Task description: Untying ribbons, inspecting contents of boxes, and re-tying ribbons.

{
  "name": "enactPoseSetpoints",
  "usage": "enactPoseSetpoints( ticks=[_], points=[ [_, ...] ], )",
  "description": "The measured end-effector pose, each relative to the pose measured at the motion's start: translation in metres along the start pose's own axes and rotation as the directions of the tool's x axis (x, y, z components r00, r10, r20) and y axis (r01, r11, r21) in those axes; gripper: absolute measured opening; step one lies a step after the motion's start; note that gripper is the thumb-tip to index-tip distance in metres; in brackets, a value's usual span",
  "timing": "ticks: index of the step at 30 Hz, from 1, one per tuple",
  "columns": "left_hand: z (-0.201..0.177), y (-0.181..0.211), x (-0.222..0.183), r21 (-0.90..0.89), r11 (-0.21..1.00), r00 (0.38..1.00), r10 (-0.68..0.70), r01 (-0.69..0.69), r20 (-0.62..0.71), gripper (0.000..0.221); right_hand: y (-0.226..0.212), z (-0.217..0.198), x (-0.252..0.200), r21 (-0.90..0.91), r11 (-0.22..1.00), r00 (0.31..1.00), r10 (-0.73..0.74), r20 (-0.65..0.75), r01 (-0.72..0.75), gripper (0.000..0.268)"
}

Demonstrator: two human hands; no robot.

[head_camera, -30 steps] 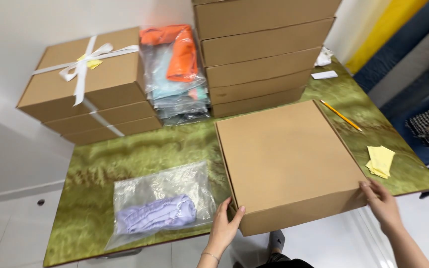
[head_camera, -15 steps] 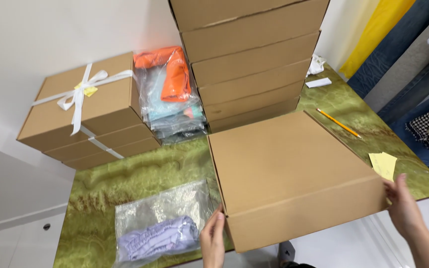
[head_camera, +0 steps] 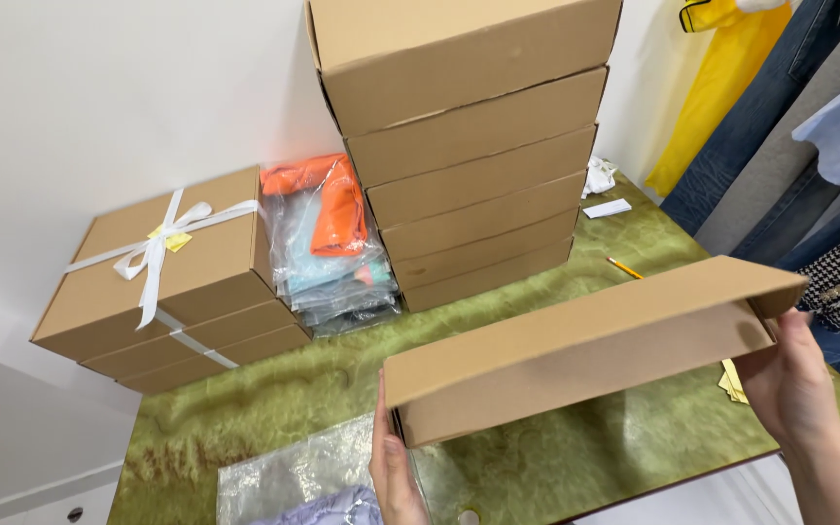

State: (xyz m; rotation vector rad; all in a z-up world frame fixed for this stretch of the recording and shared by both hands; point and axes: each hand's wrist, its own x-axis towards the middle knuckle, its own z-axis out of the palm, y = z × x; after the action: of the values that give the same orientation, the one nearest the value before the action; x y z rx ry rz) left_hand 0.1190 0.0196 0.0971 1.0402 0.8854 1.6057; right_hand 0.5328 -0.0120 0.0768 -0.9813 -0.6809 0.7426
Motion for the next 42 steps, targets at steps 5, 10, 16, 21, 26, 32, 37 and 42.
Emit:
enactPoseSetpoints(
  ticks=[5, 10, 16, 21, 26, 32, 37, 42],
  points=[
    [-0.003, -0.013, 0.018, 0.122, 0.973, 0.979, -0.190, 0.198, -0.068, 0.086, 0.009, 0.010, 0.021, -0.072, 0.997, 0.992, -0.037, -0.125, 0.028, 0.030],
    [0.002, -0.021, 0.040, 0.177, 0.975, 0.988, -0.117, 0.132, -0.097, 0.075, 0.008, 0.036, 0.045, -0.139, 0.982, 0.975, -0.148, -0.164, 0.126, 0.041],
    [0.010, 0.002, 0.055, 0.461, 0.887, 0.996, 0.008, 0.033, -0.086, 0.077, -0.006, 0.060, 0.052, -0.566, 0.744, 0.890, -0.455, -0.040, 0.355, 0.038],
    [0.013, 0.007, 0.063, 0.543, 0.840, 0.993, 0.068, -0.002, -0.101, 0.069, -0.011, 0.067, 0.055, -0.631, 0.648, 0.857, -0.513, 0.051, 0.426, 0.036],
    [0.012, 0.007, 0.069, 0.509, 0.860, 0.994, 0.024, 0.033, -0.104, 0.069, -0.030, 0.081, 0.050, -0.666, 0.644, 0.883, -0.468, 0.045, 0.375, 0.035],
    [0.014, 0.011, 0.076, 0.443, 0.895, 0.995, -0.005, 0.049, -0.100, 0.072, -0.006, 0.047, 0.067, -0.564, 0.771, 0.933, -0.360, -0.003, 0.296, 0.035],
    [0.014, 0.030, 0.095, 0.444, 0.895, 0.999, 0.032, -0.036, 0.017, 0.073, -0.003, 0.049, 0.055, -0.486, 0.852, 0.969, -0.245, -0.036, 0.197, 0.028],
    [0.001, 0.021, 0.113, 0.536, 0.838, 0.994, 0.065, -0.104, 0.091, 0.061, -0.011, 0.055, 0.036, -0.523, 0.800, 0.956, -0.257, 0.143, 0.293, 0.043]
  ],
)
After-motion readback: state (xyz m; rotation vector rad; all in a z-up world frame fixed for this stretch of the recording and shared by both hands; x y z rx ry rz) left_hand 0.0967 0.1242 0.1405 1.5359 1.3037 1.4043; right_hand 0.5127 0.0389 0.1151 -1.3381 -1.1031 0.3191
